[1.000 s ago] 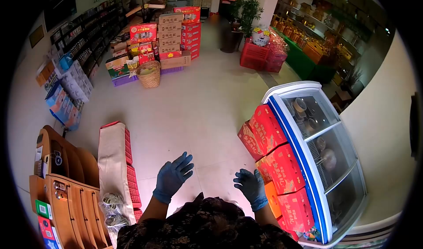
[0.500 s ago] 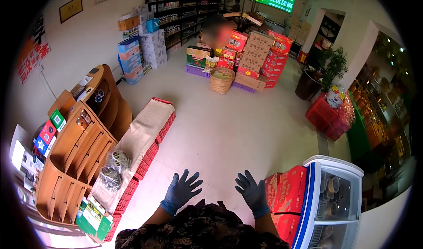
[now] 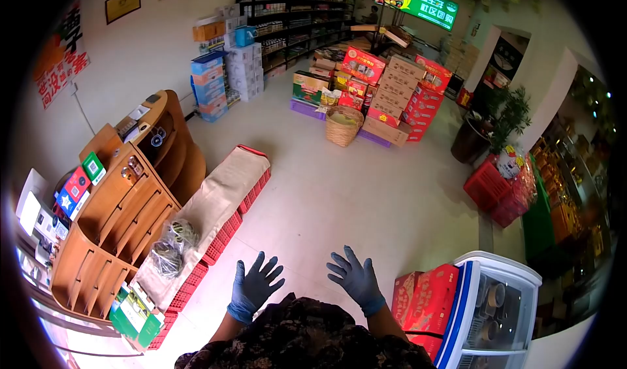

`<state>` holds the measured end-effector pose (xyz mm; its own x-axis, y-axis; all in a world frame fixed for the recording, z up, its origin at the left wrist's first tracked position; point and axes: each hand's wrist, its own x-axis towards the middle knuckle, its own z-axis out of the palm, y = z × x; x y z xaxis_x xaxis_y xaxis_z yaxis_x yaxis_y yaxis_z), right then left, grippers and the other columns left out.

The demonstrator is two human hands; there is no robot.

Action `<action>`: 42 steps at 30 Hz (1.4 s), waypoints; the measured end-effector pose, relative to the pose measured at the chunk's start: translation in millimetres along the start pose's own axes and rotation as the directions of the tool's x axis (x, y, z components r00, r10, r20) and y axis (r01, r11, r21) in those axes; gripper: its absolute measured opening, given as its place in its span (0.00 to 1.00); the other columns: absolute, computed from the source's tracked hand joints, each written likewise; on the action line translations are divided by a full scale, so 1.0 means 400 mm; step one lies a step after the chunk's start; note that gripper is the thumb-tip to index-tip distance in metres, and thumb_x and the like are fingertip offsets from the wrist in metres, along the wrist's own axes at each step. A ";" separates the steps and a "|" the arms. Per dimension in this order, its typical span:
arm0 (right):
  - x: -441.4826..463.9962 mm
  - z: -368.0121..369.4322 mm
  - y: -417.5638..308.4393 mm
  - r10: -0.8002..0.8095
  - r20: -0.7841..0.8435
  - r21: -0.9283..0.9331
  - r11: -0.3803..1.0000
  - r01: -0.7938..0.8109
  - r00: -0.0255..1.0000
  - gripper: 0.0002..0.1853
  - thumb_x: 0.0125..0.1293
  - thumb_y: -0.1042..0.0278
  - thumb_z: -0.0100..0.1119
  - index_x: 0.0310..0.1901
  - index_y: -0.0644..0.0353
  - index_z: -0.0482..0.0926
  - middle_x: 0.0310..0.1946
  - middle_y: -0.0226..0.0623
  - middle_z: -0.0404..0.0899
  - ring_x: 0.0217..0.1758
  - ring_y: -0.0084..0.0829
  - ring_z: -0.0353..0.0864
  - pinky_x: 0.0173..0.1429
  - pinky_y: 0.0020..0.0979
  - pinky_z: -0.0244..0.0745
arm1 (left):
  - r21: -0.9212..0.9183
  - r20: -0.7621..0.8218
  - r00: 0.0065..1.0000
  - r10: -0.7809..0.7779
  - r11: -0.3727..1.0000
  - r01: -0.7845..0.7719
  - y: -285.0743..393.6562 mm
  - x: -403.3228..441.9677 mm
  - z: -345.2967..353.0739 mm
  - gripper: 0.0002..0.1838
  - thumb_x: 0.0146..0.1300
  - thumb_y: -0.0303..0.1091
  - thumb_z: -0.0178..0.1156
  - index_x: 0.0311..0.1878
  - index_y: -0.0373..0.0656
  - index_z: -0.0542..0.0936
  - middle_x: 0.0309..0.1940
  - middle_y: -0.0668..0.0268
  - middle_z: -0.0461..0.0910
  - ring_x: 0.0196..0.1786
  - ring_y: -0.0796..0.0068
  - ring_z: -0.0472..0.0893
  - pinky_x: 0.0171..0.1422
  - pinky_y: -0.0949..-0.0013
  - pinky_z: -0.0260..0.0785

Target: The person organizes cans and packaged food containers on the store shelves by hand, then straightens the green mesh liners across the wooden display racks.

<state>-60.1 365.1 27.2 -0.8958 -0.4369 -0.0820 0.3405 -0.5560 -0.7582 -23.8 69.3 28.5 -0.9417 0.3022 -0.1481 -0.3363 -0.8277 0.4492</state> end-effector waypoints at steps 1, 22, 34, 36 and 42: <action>0.022 0.019 -0.002 -0.006 0.028 0.000 1.000 0.006 1.000 0.47 0.65 0.24 0.32 0.76 0.48 0.38 0.75 0.49 0.45 0.74 0.51 0.53 0.73 0.51 0.51 | 0.029 0.023 1.000 0.010 1.000 -0.010 0.026 0.012 0.006 0.46 0.63 0.71 0.43 0.76 0.53 0.48 0.75 0.55 0.50 0.75 0.51 0.51 0.76 0.44 0.46; 0.510 0.147 0.109 0.350 0.055 0.015 0.936 -0.352 0.935 0.45 0.68 0.28 0.31 0.67 0.68 0.62 0.57 0.52 0.74 0.56 0.44 0.78 0.59 0.41 0.72 | 0.149 -0.116 0.993 0.000 0.989 0.017 0.335 0.132 -0.240 0.34 0.67 0.56 0.50 0.69 0.43 0.65 0.64 0.60 0.71 0.57 0.67 0.74 0.64 0.61 0.64; 1.089 -0.226 -0.202 0.370 -0.012 0.278 0.894 -0.353 0.929 0.41 0.70 0.31 0.35 0.62 0.66 0.68 0.49 0.50 0.79 0.47 0.44 0.81 0.54 0.42 0.75 | 0.234 -0.222 0.972 0.076 0.972 -0.023 0.450 0.807 -0.188 0.27 0.68 0.45 0.51 0.66 0.43 0.69 0.61 0.59 0.74 0.54 0.69 0.76 0.60 0.65 0.67; 1.213 -0.274 -0.290 0.344 0.004 0.285 0.900 -0.331 0.939 0.40 0.70 0.32 0.36 0.63 0.64 0.68 0.49 0.48 0.79 0.47 0.42 0.81 0.54 0.41 0.74 | 0.234 -0.254 0.961 0.107 0.971 -0.046 0.491 0.951 -0.145 0.29 0.66 0.48 0.52 0.66 0.43 0.70 0.61 0.59 0.74 0.54 0.69 0.76 0.60 0.64 0.67; 1.549 -0.374 -0.445 0.322 0.034 0.284 0.905 -0.318 0.946 0.38 0.70 0.33 0.36 0.62 0.64 0.69 0.49 0.49 0.79 0.48 0.44 0.81 0.54 0.42 0.75 | 0.244 -0.212 0.968 0.136 0.966 -0.083 0.574 1.269 -0.090 0.33 0.69 0.56 0.46 0.70 0.45 0.64 0.64 0.60 0.71 0.57 0.68 0.74 0.63 0.61 0.65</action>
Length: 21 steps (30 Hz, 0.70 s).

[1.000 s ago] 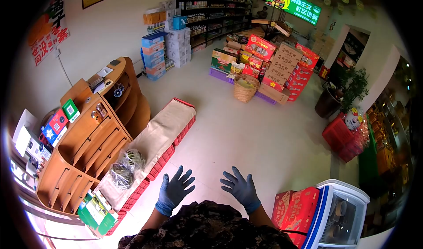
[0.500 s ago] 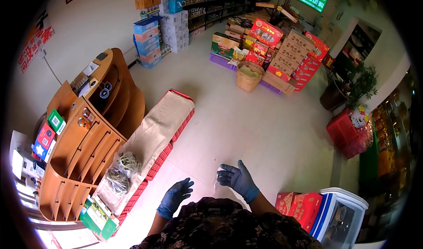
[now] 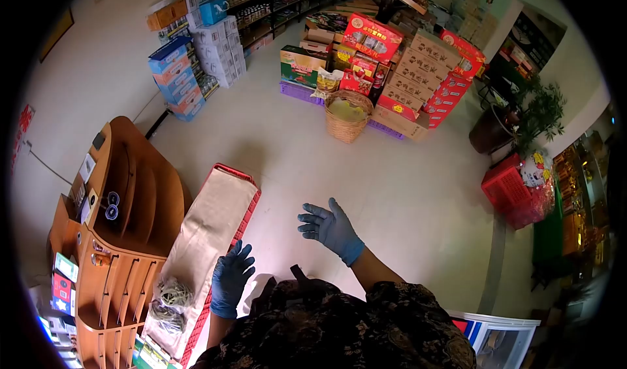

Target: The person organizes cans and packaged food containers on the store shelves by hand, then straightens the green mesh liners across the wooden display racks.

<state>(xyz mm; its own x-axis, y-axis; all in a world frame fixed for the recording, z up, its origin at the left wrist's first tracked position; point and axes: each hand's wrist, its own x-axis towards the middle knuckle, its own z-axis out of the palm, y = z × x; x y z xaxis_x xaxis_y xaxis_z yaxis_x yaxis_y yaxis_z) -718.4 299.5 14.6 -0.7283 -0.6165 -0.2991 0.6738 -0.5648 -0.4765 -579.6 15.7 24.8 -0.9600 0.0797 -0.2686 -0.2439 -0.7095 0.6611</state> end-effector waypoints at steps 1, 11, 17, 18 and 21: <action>0.056 -0.006 -0.030 0.001 0.020 0.008 1.000 -0.001 1.000 0.38 0.70 0.33 0.36 0.62 0.65 0.69 0.49 0.49 0.79 0.48 0.44 0.81 0.54 0.42 0.75 | -0.026 -0.008 1.000 0.000 1.000 0.000 0.003 0.044 -0.005 0.33 0.70 0.57 0.45 0.70 0.45 0.64 0.64 0.60 0.71 0.57 0.67 0.74 0.63 0.61 0.65; 0.544 -0.167 -0.303 0.099 -0.140 0.035 0.995 -0.095 0.985 0.38 0.69 0.34 0.40 0.61 0.65 0.70 0.50 0.48 0.78 0.48 0.44 0.80 0.54 0.42 0.75 | -0.265 -0.097 0.990 -0.107 0.961 0.078 0.202 0.720 -0.156 0.30 0.71 0.56 0.42 0.69 0.49 0.67 0.62 0.63 0.72 0.54 0.69 0.74 0.62 0.62 0.65; 0.865 -0.095 -0.617 -0.098 -0.132 -0.048 0.995 0.092 0.986 0.37 0.69 0.34 0.42 0.60 0.65 0.71 0.48 0.48 0.79 0.48 0.44 0.80 0.53 0.43 0.75 | -0.110 0.108 0.993 -0.047 0.992 0.059 0.463 1.261 -0.065 0.33 0.68 0.58 0.47 0.70 0.47 0.65 0.64 0.63 0.71 0.56 0.69 0.74 0.62 0.63 0.64; 0.913 -0.085 -0.657 -0.150 -0.156 -0.091 0.986 0.137 0.976 0.37 0.69 0.35 0.41 0.60 0.65 0.71 0.47 0.47 0.80 0.47 0.43 0.80 0.53 0.42 0.75 | -0.070 0.156 0.986 -0.057 0.995 0.068 0.511 1.344 -0.028 0.34 0.68 0.58 0.48 0.70 0.47 0.64 0.64 0.62 0.71 0.57 0.69 0.74 0.62 0.63 0.65; 1.084 -0.099 -0.773 -0.208 -0.169 -0.064 0.978 0.200 0.964 0.37 0.69 0.34 0.40 0.60 0.65 0.71 0.47 0.46 0.80 0.48 0.42 0.80 0.54 0.42 0.75 | 0.020 0.278 0.953 -0.120 0.993 0.119 0.604 1.600 0.059 0.35 0.68 0.57 0.48 0.71 0.45 0.63 0.65 0.60 0.69 0.58 0.68 0.74 0.63 0.62 0.64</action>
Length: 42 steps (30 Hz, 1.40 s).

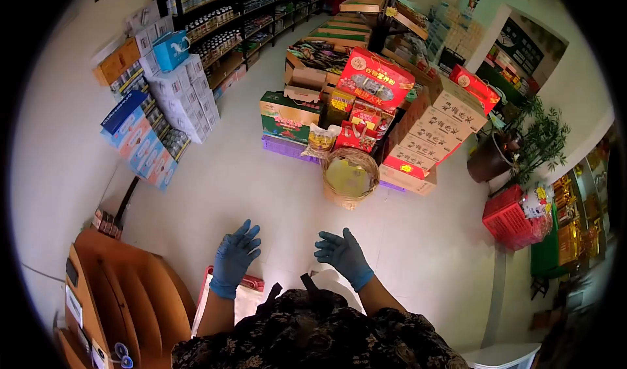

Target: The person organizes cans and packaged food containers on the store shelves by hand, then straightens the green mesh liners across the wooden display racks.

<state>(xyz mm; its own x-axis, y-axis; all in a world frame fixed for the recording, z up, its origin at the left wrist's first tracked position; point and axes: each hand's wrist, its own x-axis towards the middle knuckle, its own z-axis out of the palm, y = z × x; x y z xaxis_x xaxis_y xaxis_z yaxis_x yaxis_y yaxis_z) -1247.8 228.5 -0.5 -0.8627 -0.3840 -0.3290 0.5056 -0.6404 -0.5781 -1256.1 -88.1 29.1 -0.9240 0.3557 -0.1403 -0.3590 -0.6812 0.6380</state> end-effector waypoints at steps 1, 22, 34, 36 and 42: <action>0.055 -0.005 -0.016 0.025 0.003 0.020 0.999 -0.025 1.000 0.37 0.69 0.34 0.40 0.60 0.65 0.71 0.48 0.46 0.80 0.48 0.43 0.80 0.54 0.42 0.75 | 0.002 0.022 0.999 -0.030 1.000 0.030 0.021 0.058 -0.003 0.35 0.68 0.57 0.48 0.72 0.45 0.62 0.66 0.60 0.69 0.58 0.68 0.74 0.64 0.62 0.64; 1.677 0.418 -0.508 0.385 0.460 -0.252 0.921 -0.299 0.800 0.34 0.72 0.37 0.38 0.60 0.63 0.71 0.46 0.42 0.80 0.44 0.36 0.81 0.51 0.37 0.76 | -0.054 -0.411 0.864 0.291 0.938 -0.342 0.611 0.877 -0.385 0.31 0.68 0.57 0.46 0.68 0.49 0.68 0.59 0.68 0.75 0.51 0.73 0.73 0.58 0.64 0.64; 2.218 0.562 -0.555 0.315 0.247 -0.107 0.949 -0.297 0.917 0.34 0.73 0.39 0.37 0.59 0.66 0.72 0.46 0.46 0.80 0.44 0.41 0.81 0.51 0.40 0.76 | 0.070 -0.257 0.945 0.201 0.979 -0.189 1.235 1.432 -0.814 0.34 0.67 0.57 0.50 0.69 0.45 0.66 0.62 0.61 0.73 0.54 0.70 0.75 0.60 0.63 0.67; 2.277 0.606 -0.589 0.267 0.180 -0.061 0.964 -0.260 0.947 0.34 0.73 0.39 0.37 0.60 0.66 0.72 0.45 0.45 0.81 0.44 0.40 0.81 0.51 0.40 0.76 | 0.094 -0.185 0.960 0.210 0.976 -0.195 1.321 1.519 -0.820 0.34 0.67 0.56 0.50 0.70 0.44 0.65 0.62 0.60 0.72 0.54 0.70 0.75 0.60 0.63 0.67; 2.535 0.572 -0.608 0.317 0.212 0.070 0.939 -0.338 0.925 0.35 0.71 0.39 0.41 0.59 0.68 0.72 0.45 0.47 0.80 0.44 0.42 0.80 0.51 0.41 0.75 | -0.010 -0.163 0.980 0.117 0.993 -0.120 1.420 1.753 -0.867 0.30 0.69 0.47 0.49 0.69 0.40 0.65 0.62 0.56 0.72 0.55 0.67 0.76 0.60 0.65 0.69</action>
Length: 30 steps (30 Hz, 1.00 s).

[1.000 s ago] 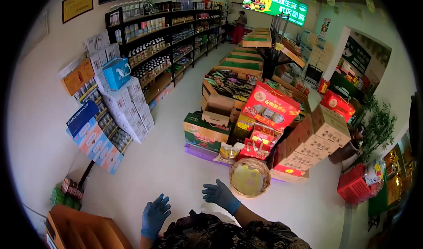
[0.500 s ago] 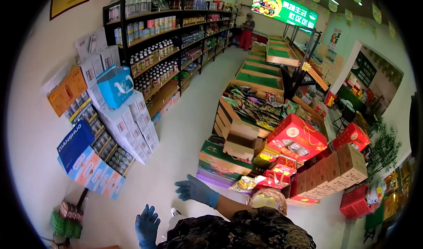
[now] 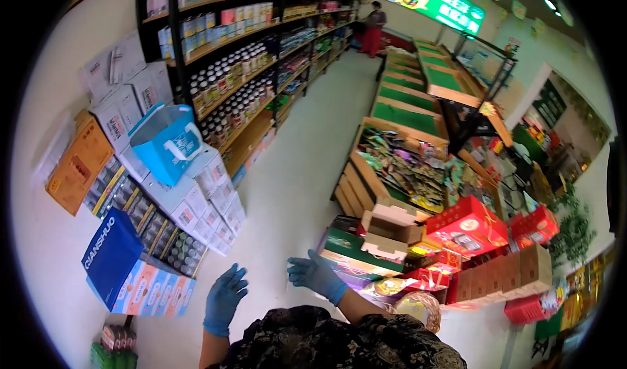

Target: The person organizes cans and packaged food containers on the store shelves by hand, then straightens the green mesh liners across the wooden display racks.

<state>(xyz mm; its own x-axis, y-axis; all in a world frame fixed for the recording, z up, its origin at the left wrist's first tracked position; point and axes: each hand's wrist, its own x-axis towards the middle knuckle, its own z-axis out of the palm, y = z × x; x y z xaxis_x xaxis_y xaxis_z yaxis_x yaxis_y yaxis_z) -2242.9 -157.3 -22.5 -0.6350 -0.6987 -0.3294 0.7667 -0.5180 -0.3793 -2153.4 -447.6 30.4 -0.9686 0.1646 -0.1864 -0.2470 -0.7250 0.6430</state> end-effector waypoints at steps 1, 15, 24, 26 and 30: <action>0.046 -0.011 -0.024 0.015 0.032 0.073 0.997 -0.018 0.999 0.35 0.71 0.40 0.42 0.58 0.69 0.72 0.44 0.48 0.80 0.44 0.43 0.79 0.50 0.43 0.75 | -0.017 -0.012 1.000 -0.020 1.000 0.020 0.011 0.035 0.009 0.29 0.70 0.44 0.47 0.69 0.39 0.65 0.62 0.55 0.72 0.55 0.66 0.76 0.60 0.64 0.69; 0.680 0.043 -0.749 0.046 -0.005 -0.281 0.959 -0.045 0.999 0.34 0.71 0.38 0.39 0.57 0.64 0.73 0.44 0.46 0.81 0.45 0.41 0.81 0.51 0.40 0.75 | -0.048 -0.098 0.992 0.080 0.995 -0.085 0.215 0.812 0.054 0.28 0.69 0.44 0.51 0.68 0.39 0.66 0.62 0.57 0.72 0.55 0.66 0.75 0.61 0.63 0.67; 0.888 0.028 -1.034 0.029 0.010 -0.220 0.975 -0.026 1.000 0.34 0.72 0.38 0.37 0.58 0.66 0.72 0.43 0.45 0.81 0.43 0.40 0.80 0.50 0.39 0.75 | -0.164 -0.171 0.980 -0.106 0.983 0.078 0.285 1.232 0.058 0.24 0.71 0.41 0.47 0.66 0.40 0.69 0.57 0.60 0.75 0.53 0.69 0.76 0.59 0.66 0.67; 0.924 -0.014 -1.087 -0.017 -0.045 -0.214 0.977 0.007 0.999 0.34 0.71 0.39 0.38 0.57 0.66 0.73 0.43 0.46 0.81 0.43 0.40 0.80 0.49 0.39 0.74 | -0.133 -0.092 0.987 -0.134 0.984 0.122 0.303 1.357 0.047 0.22 0.72 0.40 0.46 0.65 0.42 0.70 0.56 0.63 0.77 0.53 0.72 0.76 0.58 0.69 0.67; 1.031 -0.076 -1.245 -0.123 -0.129 -0.183 0.978 0.099 0.984 0.33 0.71 0.41 0.40 0.56 0.67 0.73 0.42 0.47 0.81 0.40 0.41 0.81 0.48 0.40 0.76 | -0.115 0.004 0.984 -0.178 0.977 0.177 0.349 1.658 0.018 0.22 0.72 0.39 0.45 0.66 0.43 0.70 0.56 0.66 0.76 0.50 0.75 0.76 0.57 0.71 0.69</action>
<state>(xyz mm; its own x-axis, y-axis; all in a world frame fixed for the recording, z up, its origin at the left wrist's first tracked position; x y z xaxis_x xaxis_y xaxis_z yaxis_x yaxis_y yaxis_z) -2889.4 -172.5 4.4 -0.7316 -0.5597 -0.3892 0.6702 -0.4855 -0.5614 -2830.6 -434.8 2.0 -0.9093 0.2935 -0.2949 -0.4096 -0.7563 0.5102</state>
